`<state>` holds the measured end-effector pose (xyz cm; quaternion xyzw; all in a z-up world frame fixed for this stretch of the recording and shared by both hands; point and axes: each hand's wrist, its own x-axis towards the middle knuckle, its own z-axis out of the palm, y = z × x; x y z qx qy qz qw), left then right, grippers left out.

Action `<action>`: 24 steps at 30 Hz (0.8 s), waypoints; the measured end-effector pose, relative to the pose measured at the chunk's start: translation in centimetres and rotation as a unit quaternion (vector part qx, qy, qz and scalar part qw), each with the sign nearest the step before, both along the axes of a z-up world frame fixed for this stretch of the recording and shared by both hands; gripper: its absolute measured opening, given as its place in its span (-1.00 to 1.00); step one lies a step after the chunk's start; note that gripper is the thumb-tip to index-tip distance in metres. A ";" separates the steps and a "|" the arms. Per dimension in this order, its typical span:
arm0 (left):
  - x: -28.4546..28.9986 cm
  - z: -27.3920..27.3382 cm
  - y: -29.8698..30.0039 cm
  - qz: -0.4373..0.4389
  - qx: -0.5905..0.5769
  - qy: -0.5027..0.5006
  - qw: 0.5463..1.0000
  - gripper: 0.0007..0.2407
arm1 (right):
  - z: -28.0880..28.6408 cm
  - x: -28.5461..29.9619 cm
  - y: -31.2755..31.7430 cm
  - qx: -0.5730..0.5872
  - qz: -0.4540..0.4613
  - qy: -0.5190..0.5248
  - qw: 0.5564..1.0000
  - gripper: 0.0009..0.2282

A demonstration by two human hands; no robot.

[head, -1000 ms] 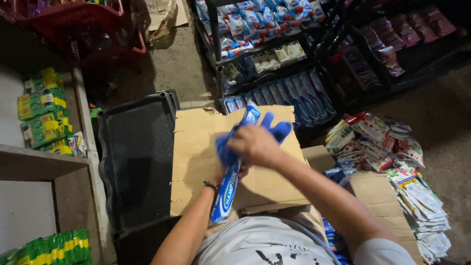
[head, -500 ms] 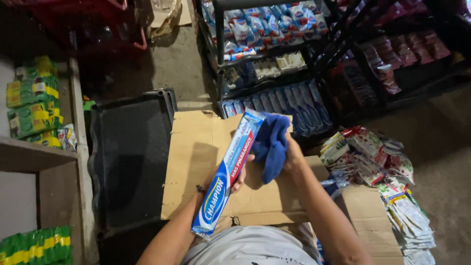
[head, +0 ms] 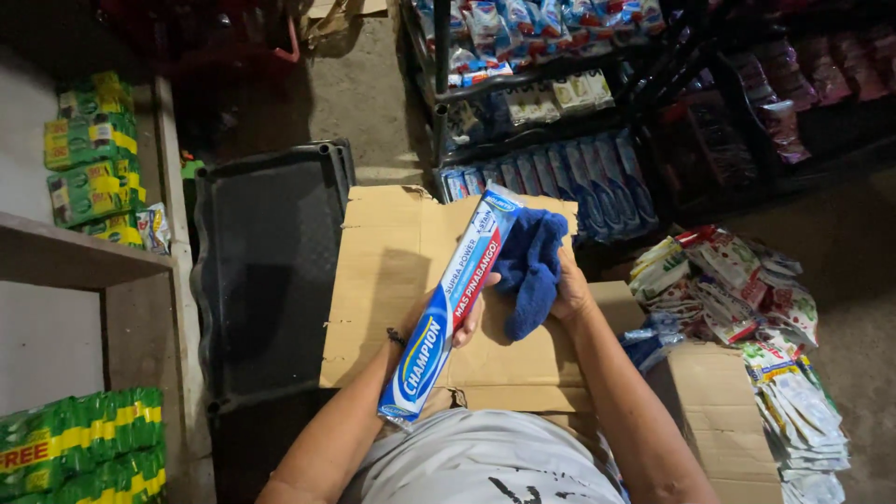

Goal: Cleaning individual laundry detergent bars with a cloth and organizing them on shelves.

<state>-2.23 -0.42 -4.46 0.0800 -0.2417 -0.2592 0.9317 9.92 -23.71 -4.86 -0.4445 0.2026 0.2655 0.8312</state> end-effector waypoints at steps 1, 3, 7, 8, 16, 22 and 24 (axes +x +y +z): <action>0.1 -0.5 0.0 -0.008 -0.002 0.012 1.000 -0.23 | 0.4 -0.2 0.1 0.006 -0.004 -0.002 1.000 -0.80; 0.1 -1.0 0.1 -0.017 -0.004 0.023 1.000 -0.19 | 0.9 -0.5 0.2 0.012 -0.008 -0.006 1.000 -0.82; 0.3 -2.1 0.5 -0.052 -0.013 0.050 0.997 -0.24 | 0.4 -0.6 -0.1 0.002 -0.005 0.000 1.000 -0.81; 0.6 -2.4 0.6 -0.067 -0.020 0.052 0.996 -0.24 | 0.1 -0.3 -0.2 0.003 -0.003 -0.002 1.000 -0.80; 0.6 -1.5 0.2 -0.080 -0.023 0.068 0.994 -0.31 | 0.9 -0.8 -0.1 0.007 -0.004 -0.002 1.000 -0.83; -1.7 4.6 0.6 0.038 0.064 0.198 0.977 -0.17 | -0.2 -0.3 -0.3 0.020 -0.012 0.001 1.000 -0.84; -1.5 4.3 0.7 0.036 0.055 0.224 0.972 -0.21 | -0.3 -0.3 -0.3 0.024 -0.013 0.003 1.000 -0.83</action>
